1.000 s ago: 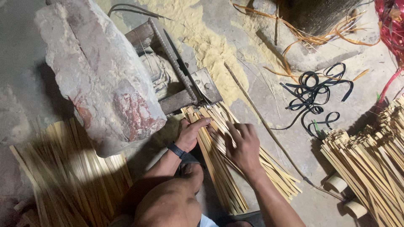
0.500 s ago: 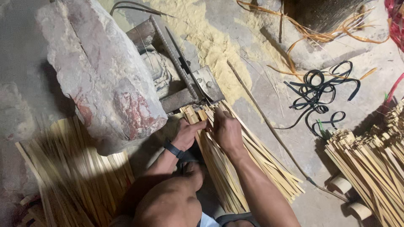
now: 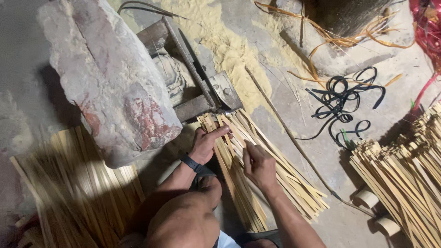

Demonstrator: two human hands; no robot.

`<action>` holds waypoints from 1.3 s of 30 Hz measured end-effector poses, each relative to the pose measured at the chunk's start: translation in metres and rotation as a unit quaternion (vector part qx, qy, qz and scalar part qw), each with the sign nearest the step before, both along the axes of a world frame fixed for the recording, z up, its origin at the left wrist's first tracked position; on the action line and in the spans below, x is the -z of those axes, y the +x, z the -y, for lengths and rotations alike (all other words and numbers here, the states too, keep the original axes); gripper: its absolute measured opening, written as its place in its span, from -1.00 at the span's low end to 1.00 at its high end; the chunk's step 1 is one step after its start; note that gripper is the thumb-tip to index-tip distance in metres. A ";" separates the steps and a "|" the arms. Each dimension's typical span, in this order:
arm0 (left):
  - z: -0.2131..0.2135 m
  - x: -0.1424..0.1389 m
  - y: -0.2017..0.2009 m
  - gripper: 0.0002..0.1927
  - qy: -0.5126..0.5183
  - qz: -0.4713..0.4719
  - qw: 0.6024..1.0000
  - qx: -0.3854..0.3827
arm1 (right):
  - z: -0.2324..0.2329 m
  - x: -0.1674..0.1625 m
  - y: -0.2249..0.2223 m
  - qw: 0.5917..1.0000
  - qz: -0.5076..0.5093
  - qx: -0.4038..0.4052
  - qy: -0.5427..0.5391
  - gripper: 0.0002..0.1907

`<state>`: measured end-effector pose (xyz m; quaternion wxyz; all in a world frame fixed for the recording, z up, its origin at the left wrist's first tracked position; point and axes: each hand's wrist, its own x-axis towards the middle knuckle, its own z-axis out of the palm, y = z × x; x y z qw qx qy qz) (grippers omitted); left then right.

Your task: The person sits on the floor and repeatedly feeds flat bamboo strips by hand under a fixed blade mounted on a weighted wooden frame, trimming them into uniform narrow slats. Trimmed slats are gathered and stacked with finished piles of slats on the floor beside the work area.

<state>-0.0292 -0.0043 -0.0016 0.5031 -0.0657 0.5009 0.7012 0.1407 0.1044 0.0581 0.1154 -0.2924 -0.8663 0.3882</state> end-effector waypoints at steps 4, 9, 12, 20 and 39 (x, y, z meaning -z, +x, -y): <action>0.004 0.004 -0.002 -0.70 -0.003 -0.021 1.000 -0.004 | -0.017 0.005 -0.014 0.999 -0.004 0.005 0.034 -0.74; 0.008 0.034 -0.003 -0.71 -0.001 -0.074 0.997 0.006 | -0.024 0.013 -0.069 0.998 0.062 -0.021 -0.023 -0.98; 0.007 0.038 -0.003 -0.77 0.034 -0.052 0.998 -0.011 | -0.022 0.008 -0.081 0.997 0.079 -0.011 -0.006 -0.87; -0.004 0.008 -0.001 -0.77 0.037 -0.050 0.997 0.050 | -0.014 -0.031 0.003 0.975 -0.050 -0.034 0.213 -0.69; 0.014 0.013 0.002 -0.75 0.099 0.013 0.995 -0.015 | -0.013 -0.034 -0.001 0.978 -0.043 -0.032 0.202 -0.57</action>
